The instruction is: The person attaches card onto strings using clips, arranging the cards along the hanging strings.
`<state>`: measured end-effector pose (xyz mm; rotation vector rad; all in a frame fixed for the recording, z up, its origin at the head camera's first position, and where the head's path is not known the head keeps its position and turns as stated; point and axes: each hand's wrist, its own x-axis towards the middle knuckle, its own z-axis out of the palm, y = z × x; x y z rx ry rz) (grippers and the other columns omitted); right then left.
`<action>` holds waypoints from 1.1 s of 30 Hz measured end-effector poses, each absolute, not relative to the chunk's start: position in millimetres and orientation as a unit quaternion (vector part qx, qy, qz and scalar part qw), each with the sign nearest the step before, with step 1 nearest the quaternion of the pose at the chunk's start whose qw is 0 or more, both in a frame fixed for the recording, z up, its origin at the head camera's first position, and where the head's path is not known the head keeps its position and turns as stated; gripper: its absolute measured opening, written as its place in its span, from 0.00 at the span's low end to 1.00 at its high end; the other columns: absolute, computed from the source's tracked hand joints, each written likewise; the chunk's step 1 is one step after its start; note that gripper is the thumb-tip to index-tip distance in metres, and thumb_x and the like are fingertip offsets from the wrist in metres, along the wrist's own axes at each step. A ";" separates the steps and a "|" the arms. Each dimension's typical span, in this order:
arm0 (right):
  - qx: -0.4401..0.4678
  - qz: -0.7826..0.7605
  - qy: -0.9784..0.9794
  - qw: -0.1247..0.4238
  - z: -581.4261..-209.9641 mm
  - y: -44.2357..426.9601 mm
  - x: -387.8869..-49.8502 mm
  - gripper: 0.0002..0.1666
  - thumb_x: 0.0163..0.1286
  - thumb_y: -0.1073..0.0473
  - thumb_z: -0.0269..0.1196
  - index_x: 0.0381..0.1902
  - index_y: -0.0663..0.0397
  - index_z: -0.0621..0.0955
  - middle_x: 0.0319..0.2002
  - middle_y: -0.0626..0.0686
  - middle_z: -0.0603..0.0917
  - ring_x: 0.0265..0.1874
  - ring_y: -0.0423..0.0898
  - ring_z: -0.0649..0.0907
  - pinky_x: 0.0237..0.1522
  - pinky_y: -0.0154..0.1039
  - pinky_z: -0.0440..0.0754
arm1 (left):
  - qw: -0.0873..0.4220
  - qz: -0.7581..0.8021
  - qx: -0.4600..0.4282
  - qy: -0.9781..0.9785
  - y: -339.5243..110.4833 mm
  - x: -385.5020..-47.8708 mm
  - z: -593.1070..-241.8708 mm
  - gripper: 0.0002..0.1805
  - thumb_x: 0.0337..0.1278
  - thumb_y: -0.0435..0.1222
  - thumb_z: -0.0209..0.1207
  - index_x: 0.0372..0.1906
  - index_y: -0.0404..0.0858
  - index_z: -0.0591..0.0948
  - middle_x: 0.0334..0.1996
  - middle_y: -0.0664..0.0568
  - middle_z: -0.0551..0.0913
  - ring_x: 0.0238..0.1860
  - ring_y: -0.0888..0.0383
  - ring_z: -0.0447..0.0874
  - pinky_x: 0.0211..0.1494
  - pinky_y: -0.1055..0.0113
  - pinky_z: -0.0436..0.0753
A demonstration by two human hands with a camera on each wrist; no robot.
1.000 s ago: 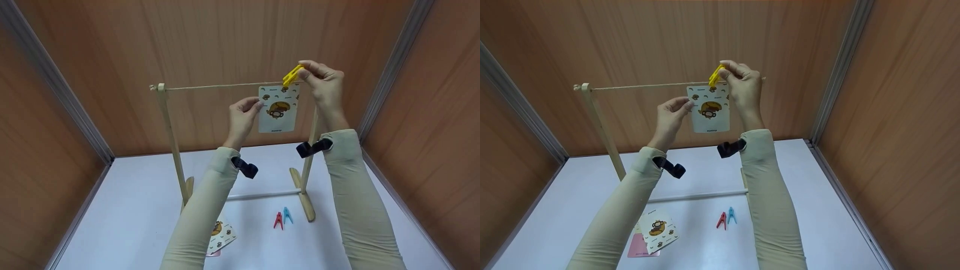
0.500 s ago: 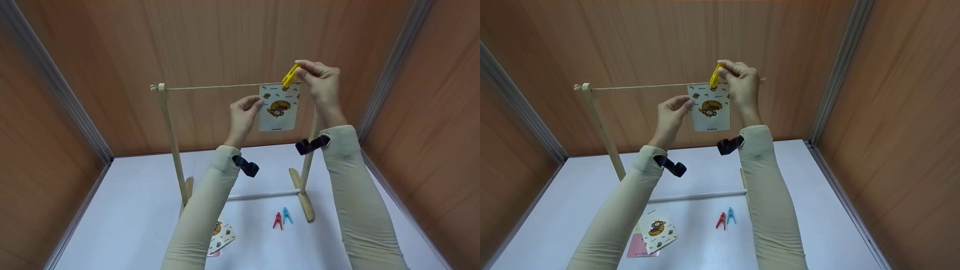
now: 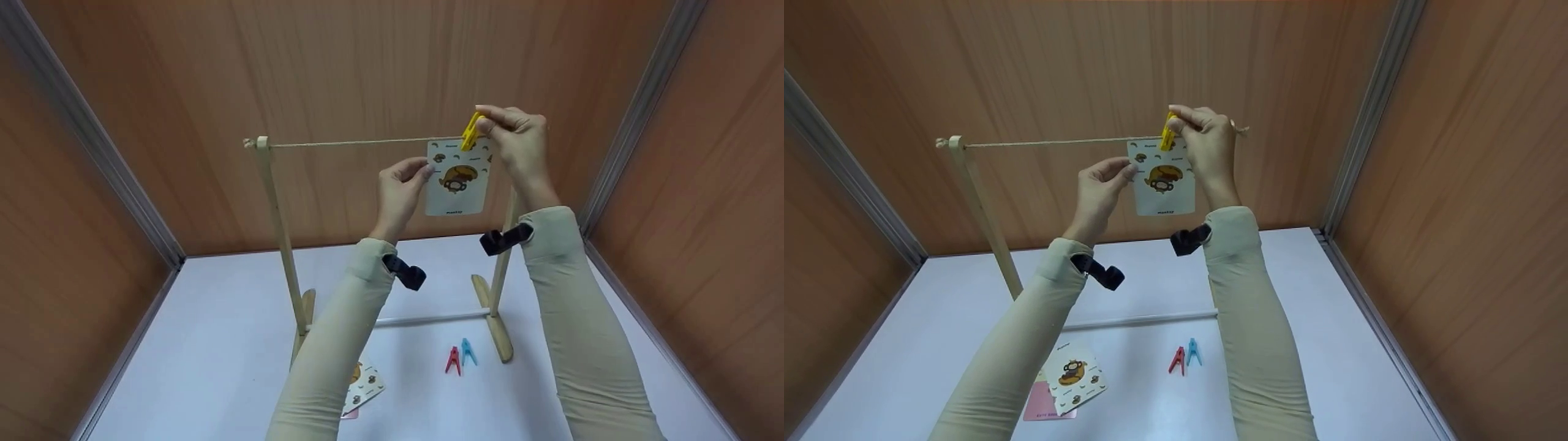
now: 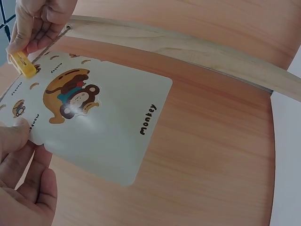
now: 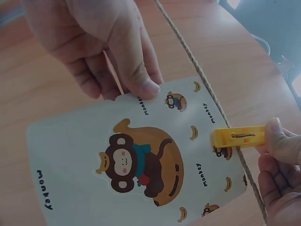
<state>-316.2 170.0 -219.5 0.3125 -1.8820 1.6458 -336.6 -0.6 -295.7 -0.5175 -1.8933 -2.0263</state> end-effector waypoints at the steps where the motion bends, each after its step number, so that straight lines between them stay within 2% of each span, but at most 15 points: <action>1: 0.118 0.616 -0.716 0.306 -220.1 170.0 -316.4 0.15 0.61 0.63 0.65 0.46 0.62 0.85 0.33 0.44 0.81 0.35 0.39 0.80 0.40 0.26 0.80 | 0.160 -0.708 -0.180 -0.663 -0.7 -336.4 -295.9 0.10 0.61 0.32 0.60 0.44 0.30 0.84 0.43 0.42 0.86 0.44 0.58 0.84 0.50 0.68 0.81; 10: 0.110 0.569 -0.759 0.296 -221.7 170.1 -315.8 0.16 0.63 0.61 0.64 0.49 0.57 0.84 0.38 0.45 0.80 0.37 0.37 0.80 0.42 0.25 0.79 | 0.163 -0.703 -0.176 -0.670 -1.3 -337.6 -297.9 0.10 0.61 0.32 0.60 0.43 0.31 0.84 0.42 0.43 0.87 0.43 0.58 0.84 0.50 0.69 0.80; 21: 0.145 0.512 -0.794 0.295 -227.8 174.6 -316.9 0.21 0.67 0.59 0.60 0.57 0.57 0.80 0.46 0.56 0.80 0.38 0.35 0.78 0.42 0.24 0.77 | 0.159 -0.698 -0.173 -0.676 -1.9 -340.2 -298.4 0.10 0.62 0.32 0.59 0.45 0.32 0.84 0.43 0.43 0.86 0.44 0.57 0.84 0.50 0.68 0.80; 33: 0.147 0.508 -0.803 0.275 -226.9 176.7 -318.1 0.23 0.68 0.57 0.60 0.60 0.54 0.77 0.53 0.59 0.81 0.44 0.40 0.80 0.48 0.28 0.79 | 0.157 -0.696 -0.164 -0.681 -2.4 -340.0 -298.1 0.10 0.63 0.34 0.59 0.46 0.34 0.83 0.43 0.45 0.86 0.44 0.57 0.84 0.48 0.67 0.80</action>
